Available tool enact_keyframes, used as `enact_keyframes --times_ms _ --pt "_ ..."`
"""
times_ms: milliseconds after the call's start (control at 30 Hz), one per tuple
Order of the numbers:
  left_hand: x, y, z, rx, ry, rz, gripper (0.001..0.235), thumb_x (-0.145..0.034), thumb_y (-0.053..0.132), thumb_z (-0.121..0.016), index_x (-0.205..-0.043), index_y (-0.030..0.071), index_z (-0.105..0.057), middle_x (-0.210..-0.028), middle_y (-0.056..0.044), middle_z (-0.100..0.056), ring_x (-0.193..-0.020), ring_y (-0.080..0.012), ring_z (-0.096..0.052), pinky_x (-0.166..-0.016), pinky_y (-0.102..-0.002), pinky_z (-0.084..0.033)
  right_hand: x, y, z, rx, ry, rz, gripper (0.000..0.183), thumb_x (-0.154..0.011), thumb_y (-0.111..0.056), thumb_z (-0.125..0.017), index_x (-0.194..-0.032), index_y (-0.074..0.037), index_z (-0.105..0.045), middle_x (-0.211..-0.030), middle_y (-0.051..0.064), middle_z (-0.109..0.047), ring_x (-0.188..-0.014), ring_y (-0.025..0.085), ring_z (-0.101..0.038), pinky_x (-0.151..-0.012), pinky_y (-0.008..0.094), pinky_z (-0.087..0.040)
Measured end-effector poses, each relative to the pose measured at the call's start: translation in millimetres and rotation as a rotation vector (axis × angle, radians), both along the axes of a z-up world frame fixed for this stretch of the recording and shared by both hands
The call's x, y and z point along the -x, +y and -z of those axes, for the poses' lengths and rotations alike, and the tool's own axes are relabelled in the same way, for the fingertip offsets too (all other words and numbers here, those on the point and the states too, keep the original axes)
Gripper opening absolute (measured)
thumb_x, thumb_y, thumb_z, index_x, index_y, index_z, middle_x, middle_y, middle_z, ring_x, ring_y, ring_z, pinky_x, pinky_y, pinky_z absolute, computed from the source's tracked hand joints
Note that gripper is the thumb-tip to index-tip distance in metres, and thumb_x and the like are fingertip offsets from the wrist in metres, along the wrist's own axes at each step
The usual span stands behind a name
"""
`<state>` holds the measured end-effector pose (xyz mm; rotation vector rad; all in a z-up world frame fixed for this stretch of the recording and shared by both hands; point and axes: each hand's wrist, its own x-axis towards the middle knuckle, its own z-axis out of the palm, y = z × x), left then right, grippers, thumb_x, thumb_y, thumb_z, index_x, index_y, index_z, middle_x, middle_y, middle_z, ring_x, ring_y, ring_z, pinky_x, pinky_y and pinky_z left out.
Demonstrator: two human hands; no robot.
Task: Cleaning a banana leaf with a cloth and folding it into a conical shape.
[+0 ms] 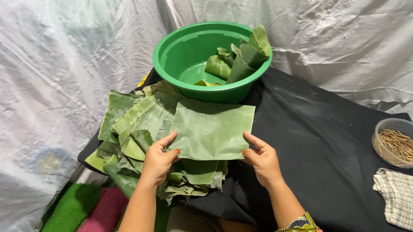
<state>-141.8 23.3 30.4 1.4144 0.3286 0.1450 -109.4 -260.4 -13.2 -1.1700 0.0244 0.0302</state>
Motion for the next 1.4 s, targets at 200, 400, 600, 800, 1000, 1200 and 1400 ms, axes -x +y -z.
enact_keyframes --times_ms 200,400,600,800,1000,1200,1400 --pt "-0.8 -29.2 -13.1 -0.027 -0.008 0.073 0.064 -0.081 -0.009 -0.062 -0.142 0.009 -0.061 -0.066 -0.016 -0.065 -0.055 -0.0112 -0.060 -0.049 -0.026 -0.057 8.4 -30.1 -9.0 0.009 -0.011 0.054 0.063 -0.080 0.017 -0.058 -0.141 0.004 -0.057 -0.097 0.033 -0.073 -0.082 0.028 -0.071 -0.074 0.042 -0.064" --pt "-8.9 -65.2 -3.2 -0.121 -0.021 0.159 0.064 -0.080 -0.008 -0.064 -0.142 0.010 -0.063 -0.055 -0.018 -0.067 -0.048 -0.0093 -0.055 -0.043 -0.019 -0.044 15.6 -67.8 -6.6 0.027 -0.019 0.121 0.063 -0.081 0.016 -0.058 -0.142 0.003 -0.056 -0.097 0.033 -0.073 -0.082 0.030 -0.072 -0.076 0.044 -0.064" --pt "-15.1 -99.8 -3.8 -0.189 -0.035 0.225 0.065 -0.078 -0.004 -0.066 -0.140 0.016 -0.065 -0.046 -0.010 -0.061 -0.041 -0.0050 -0.045 -0.038 -0.016 -0.031 17.3 -107.7 10.0 0.016 -0.039 0.185 0.064 -0.080 0.018 -0.057 -0.143 0.002 -0.056 -0.098 0.033 -0.072 -0.084 0.031 -0.071 -0.076 0.045 -0.064" --pt "-19.6 -132.9 9.9 -0.240 -0.045 0.251 0.063 -0.077 -0.002 -0.067 -0.137 0.015 -0.067 -0.041 -0.009 -0.059 -0.037 -0.0041 -0.040 -0.037 -0.015 -0.026 16.3 -150.7 44.3 0.020 -0.042 0.242 0.064 -0.080 0.018 -0.057 -0.142 0.001 -0.057 -0.098 0.030 -0.072 -0.086 0.030 -0.072 -0.078 0.044 -0.063" --pt "-13.6 -176.0 16.6 -0.183 -0.052 0.276 0.065 -0.076 -0.001 -0.065 -0.139 0.015 -0.066 -0.093 -0.022 -0.078 -0.070 -0.0055 -0.054 -0.058 -0.024 -0.053 24.6 -186.3 51.5 0.048 -0.064 0.314 0.063 -0.080 0.019 -0.057 -0.141 0.001 -0.058 -0.087 0.025 -0.072 -0.079 0.026 -0.071 -0.076 0.041 -0.064" --pt "-16.2 -212.1 37.2 -0.272 -0.073 0.294 0.063 -0.077 0.004 -0.068 -0.139 0.017 -0.065 -0.132 -0.019 -0.069 -0.113 -0.0216 -0.066 -0.086 -0.037 -0.058 32.9 -224.9 65.4 0.070 -0.066 0.366 0.064 -0.080 0.019 -0.057 -0.141 0.001 -0.058 -0.080 0.019 -0.070 -0.077 0.025 -0.071 -0.075 0.040 -0.064" --pt "-16.5 -244.8 45.1 -0.230 -0.048 0.331 0.063 -0.078 -0.001 -0.067 -0.139 0.014 -0.065 -0.141 -0.018 -0.063 -0.132 -0.0323 -0.055 -0.099 -0.041 -0.053 41.7 -253.7 73.6 0.132 -0.040 0.415 0.064 -0.079 0.017 -0.057 -0.141 0.000 -0.059 -0.075 0.013 -0.068 -0.074 0.019 -0.068 -0.073 0.036 -0.064"
